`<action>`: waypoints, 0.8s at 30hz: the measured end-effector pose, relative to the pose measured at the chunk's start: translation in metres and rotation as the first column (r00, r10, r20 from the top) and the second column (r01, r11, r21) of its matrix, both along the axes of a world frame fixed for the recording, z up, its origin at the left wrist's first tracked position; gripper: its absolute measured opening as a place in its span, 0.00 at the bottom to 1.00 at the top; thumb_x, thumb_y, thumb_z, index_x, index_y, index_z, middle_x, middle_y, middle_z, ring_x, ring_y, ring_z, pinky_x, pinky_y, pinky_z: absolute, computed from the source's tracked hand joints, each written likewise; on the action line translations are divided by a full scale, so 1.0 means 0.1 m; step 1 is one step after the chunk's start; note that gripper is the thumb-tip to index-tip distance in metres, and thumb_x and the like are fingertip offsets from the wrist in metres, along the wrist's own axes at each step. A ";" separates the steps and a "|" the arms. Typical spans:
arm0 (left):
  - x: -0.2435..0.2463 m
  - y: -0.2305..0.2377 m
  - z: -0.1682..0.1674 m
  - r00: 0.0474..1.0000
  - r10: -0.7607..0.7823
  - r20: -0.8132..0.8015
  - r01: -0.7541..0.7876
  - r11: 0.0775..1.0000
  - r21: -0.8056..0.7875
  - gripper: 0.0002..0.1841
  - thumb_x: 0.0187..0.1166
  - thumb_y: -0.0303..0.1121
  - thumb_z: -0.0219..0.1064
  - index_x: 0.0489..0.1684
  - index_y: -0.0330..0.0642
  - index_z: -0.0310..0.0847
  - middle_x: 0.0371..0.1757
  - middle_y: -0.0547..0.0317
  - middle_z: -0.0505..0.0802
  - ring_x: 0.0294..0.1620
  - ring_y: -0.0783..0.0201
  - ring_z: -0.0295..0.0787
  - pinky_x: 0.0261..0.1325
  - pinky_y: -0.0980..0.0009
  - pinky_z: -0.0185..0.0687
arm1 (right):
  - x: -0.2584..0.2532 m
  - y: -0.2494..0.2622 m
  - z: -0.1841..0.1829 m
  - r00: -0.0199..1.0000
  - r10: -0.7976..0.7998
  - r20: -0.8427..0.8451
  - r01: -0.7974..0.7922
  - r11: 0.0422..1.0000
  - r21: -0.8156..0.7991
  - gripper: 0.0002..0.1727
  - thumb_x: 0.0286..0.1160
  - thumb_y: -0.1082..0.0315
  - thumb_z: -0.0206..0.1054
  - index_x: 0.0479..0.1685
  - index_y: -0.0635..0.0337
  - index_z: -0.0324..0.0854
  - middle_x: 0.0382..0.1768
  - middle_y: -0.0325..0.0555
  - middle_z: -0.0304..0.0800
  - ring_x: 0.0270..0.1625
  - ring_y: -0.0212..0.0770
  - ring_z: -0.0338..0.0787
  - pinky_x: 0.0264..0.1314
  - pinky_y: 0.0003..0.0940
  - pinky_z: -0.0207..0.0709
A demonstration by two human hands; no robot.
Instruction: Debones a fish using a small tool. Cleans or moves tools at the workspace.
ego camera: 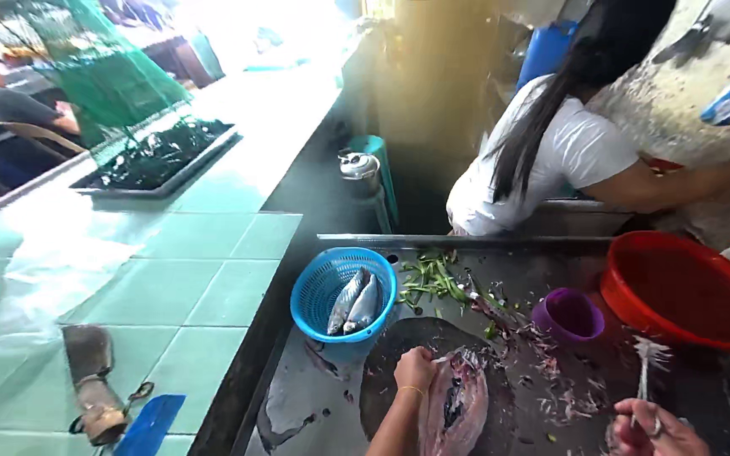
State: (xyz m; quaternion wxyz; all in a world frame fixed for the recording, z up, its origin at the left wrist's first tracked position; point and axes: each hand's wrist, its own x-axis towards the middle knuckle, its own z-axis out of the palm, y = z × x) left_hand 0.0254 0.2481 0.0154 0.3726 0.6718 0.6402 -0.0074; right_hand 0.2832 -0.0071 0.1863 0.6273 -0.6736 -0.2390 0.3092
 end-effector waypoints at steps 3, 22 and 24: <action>-0.03 0.04 -0.03 0.999 -0.028 0.016 0.028 1.000 -0.002 0.18 0.65 0.51 0.76 0.51 0.60 0.93 0.50 0.60 0.97 0.55 0.54 0.95 0.56 0.39 0.88 | 0.11 0.06 -0.21 0.999 0.014 0.037 -0.013 0.999 -0.045 0.13 0.91 0.66 0.52 0.45 0.60 0.83 0.22 0.33 0.90 0.20 0.28 0.87 0.23 0.24 0.85; -0.04 0.21 0.06 0.966 -0.260 0.011 0.260 0.966 0.000 0.17 0.70 0.45 0.77 0.55 0.53 0.92 0.51 0.53 0.96 0.57 0.46 0.93 0.57 0.31 0.85 | -1.41 0.69 -1.27 0.711 0.203 -0.674 -0.540 0.771 -0.338 0.30 0.92 0.37 0.44 0.78 0.43 0.72 0.30 0.48 0.89 0.24 0.43 0.89 0.26 0.34 0.85; -0.02 0.25 0.03 0.959 -0.284 0.023 0.285 0.958 -0.021 0.19 0.67 0.41 0.79 0.57 0.51 0.91 0.52 0.53 0.96 0.58 0.47 0.93 0.60 0.32 0.84 | -1.44 0.75 -1.32 0.672 0.200 -0.713 -0.564 0.762 -0.317 0.31 0.89 0.33 0.47 0.77 0.41 0.74 0.30 0.48 0.90 0.24 0.43 0.89 0.25 0.35 0.85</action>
